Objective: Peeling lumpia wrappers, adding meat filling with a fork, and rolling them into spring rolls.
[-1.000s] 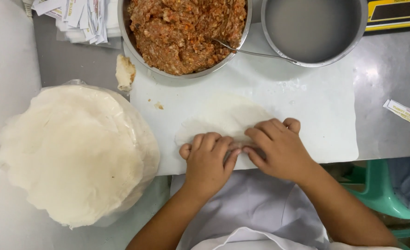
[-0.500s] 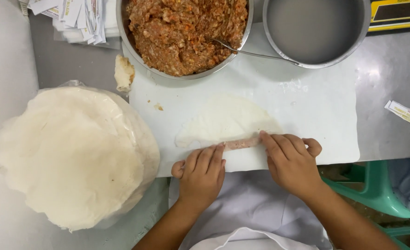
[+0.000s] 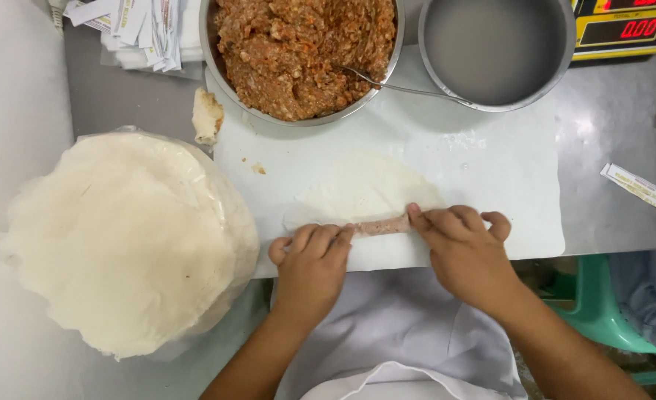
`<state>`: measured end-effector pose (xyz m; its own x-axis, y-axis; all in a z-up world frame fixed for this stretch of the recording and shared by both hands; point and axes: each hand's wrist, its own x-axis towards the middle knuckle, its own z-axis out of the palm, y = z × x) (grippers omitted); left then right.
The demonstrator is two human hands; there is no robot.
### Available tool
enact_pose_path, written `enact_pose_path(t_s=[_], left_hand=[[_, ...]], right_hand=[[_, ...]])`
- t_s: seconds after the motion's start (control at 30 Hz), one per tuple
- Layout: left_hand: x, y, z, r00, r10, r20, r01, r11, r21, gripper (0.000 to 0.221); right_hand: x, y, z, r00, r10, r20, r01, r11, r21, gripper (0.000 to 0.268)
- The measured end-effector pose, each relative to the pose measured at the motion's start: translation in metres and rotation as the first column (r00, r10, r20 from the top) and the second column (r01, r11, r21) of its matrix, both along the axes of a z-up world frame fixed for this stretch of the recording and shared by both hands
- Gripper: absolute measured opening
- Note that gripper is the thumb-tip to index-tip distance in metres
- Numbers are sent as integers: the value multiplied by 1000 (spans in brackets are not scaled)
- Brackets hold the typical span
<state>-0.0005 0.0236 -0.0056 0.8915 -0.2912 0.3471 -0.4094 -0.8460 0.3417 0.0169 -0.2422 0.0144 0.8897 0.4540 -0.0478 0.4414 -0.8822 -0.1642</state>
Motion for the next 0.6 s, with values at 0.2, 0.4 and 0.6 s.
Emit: enact_pose_path(t_s=[0.2, 0.4, 0.6], left_hand=[[2, 14, -11, 998, -29, 47, 29, 1000, -7, 21], [0, 17, -35, 994, -93, 64, 84, 988, 126, 24], [2, 5, -29, 999, -15, 29, 12, 993, 119, 20]], right_hand=[[0, -20, -9, 967, -243, -77, 255, 919, 302, 43], [2, 25, 5, 961, 49, 272, -93, 984, 152, 50], [5, 26, -9, 983, 84, 161, -108, 983, 150, 46]])
